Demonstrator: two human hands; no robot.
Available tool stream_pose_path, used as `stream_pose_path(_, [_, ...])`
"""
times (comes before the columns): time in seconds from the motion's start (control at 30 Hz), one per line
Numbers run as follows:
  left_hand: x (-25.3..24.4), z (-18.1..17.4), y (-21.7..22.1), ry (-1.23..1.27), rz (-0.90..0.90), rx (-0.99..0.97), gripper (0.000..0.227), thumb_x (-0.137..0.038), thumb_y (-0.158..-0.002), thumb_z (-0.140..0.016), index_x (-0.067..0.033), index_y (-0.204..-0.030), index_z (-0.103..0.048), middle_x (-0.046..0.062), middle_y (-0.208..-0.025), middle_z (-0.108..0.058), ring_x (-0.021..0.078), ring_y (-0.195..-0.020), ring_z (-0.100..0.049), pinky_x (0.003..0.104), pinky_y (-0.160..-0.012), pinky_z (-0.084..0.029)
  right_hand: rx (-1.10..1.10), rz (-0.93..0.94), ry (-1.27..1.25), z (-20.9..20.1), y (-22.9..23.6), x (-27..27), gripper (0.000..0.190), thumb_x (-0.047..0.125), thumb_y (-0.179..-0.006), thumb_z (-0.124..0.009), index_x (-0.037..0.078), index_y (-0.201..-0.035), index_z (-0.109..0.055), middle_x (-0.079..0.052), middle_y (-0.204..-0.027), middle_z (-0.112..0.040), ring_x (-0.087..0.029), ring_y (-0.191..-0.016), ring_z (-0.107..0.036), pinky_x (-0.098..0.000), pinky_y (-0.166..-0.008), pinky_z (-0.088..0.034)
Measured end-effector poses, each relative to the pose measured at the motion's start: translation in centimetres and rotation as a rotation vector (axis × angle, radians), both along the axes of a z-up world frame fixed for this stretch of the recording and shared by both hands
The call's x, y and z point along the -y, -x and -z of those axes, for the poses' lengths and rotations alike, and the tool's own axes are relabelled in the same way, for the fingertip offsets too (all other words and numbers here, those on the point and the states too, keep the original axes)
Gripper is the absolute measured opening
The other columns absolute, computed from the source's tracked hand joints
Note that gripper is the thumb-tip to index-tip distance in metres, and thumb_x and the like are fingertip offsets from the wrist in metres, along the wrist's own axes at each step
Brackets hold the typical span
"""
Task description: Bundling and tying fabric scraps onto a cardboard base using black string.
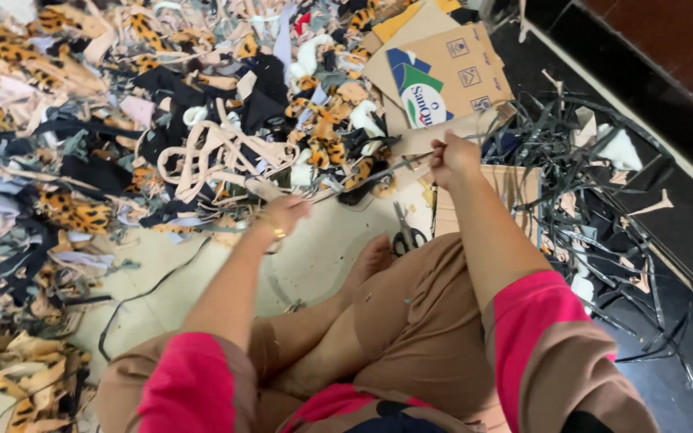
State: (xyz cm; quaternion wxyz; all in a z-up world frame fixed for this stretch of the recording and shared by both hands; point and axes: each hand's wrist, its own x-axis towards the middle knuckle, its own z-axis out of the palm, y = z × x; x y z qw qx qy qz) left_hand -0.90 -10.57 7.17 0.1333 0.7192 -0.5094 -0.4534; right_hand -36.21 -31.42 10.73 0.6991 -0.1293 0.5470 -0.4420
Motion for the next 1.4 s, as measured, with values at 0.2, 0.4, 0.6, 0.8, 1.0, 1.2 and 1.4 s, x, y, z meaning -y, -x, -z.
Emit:
stream_pose_path(0.2, [-12.5, -2.3, -12.4, -0.579, -0.066, 0.779, 0.035, -0.026, -0.098, -0.059, -0.0094, -0.124, -0.076, 0.012, -0.139, -0.068, 0.0332, -0.127, -0.065, 0.053, -0.109, -0.045, -0.196, -0.197, -0.13, 7.8, 4.5, 2.3, 0.015, 0.016, -0.105, -0.047, 0.002, -0.102, -0.051, -0.017, -0.085, -0.065, -0.021, -0.065, -0.062, -0.0299, -0.053, -0.052])
stream_pose_path(0.4, [-15.5, -0.6, -12.4, -0.457, -0.1, 1.149, 0.036, -0.03, -0.096, -0.057, -0.0161, -0.125, -0.072, 0.01, -0.14, -0.063, 0.0288, -0.131, -0.055, 0.057, -0.108, -0.035, -0.414, -0.578, -0.181, 8.1, 2.6, 1.0, 0.02, 0.01, -0.103, -0.052, -0.009, -0.111, -0.056, -0.026, -0.096, -0.07, -0.03, -0.076, -0.074, -0.0359, -0.061, -0.063])
stream_pose_path(0.6, [-10.3, 2.0, -1.9, 0.238, 0.022, 0.575, 0.039, -0.034, -0.092, -0.058, -0.0165, -0.127, -0.063, 0.013, -0.131, -0.057, 0.0342, -0.118, -0.057, 0.048, -0.101, -0.049, -0.572, -0.723, -0.179, 4.4, -0.7, -1.4, 0.023, 0.005, -0.099, -0.055, -0.01, -0.117, -0.057, -0.031, -0.097, -0.068, -0.037, -0.074, -0.074, -0.0409, -0.058, -0.061])
stream_pose_path(0.8, [-9.1, -3.4, 5.8, -0.075, 0.296, 0.531, 0.079, -0.064, -0.092, -0.054, -0.0367, -0.158, -0.021, 0.006, -0.17, 0.003, 0.0426, -0.154, 0.001, 0.068, -0.118, -0.01, -0.941, -1.019, -0.153, 1.1, -1.3, -2.7, 0.041, 0.024, -0.099, -0.062, -0.015, -0.112, -0.061, -0.03, -0.082, -0.073, -0.035, -0.063, -0.071, -0.0429, -0.053, -0.056])
stream_pose_path(1.0, [-11.1, -2.6, 4.8, -0.101, 0.215, 0.622, 0.071, -0.062, -0.095, -0.05, -0.0433, -0.159, -0.024, 0.004, -0.172, 0.006, 0.0397, -0.157, 0.008, 0.077, -0.115, 0.0, -1.361, -1.374, -0.055, 4.4, -0.9, -0.8, 0.043, 0.031, -0.098, -0.058, -0.01, -0.102, -0.072, -0.023, -0.079, -0.076, -0.029, -0.061, -0.073, -0.0415, -0.057, -0.057])
stream_pose_path(1.2, [-11.5, 1.8, 6.6, 0.241, 0.321, 0.615, 0.073, -0.053, -0.098, -0.057, -0.0306, -0.16, -0.028, 0.007, -0.169, -0.012, 0.04, -0.157, -0.009, 0.067, -0.125, -0.007, -1.56, -0.785, 0.007, 1.8, 6.0, 0.8, 0.049, 0.033, -0.092, -0.069, -0.008, -0.117, -0.067, -0.027, -0.121, -0.064, -0.036, -0.101, -0.068, -0.0424, -0.086, -0.054])
stream_pose_path(1.4, [-10.5, 1.8, 8.8, 0.203, 0.598, 0.479, 0.073, -0.048, -0.099, -0.05, -0.027, -0.162, -0.02, 0.002, -0.171, -0.008, 0.035, -0.156, -0.008, 0.065, -0.119, -0.01, -1.693, -0.843, -0.224, 7.3, 11.1, 2.3, 0.059, 0.03, -0.092, -0.062, -0.004, -0.141, -0.056, -0.017, -0.153, -0.048, -0.036, -0.145, -0.039, -0.0499, -0.111, -0.036])
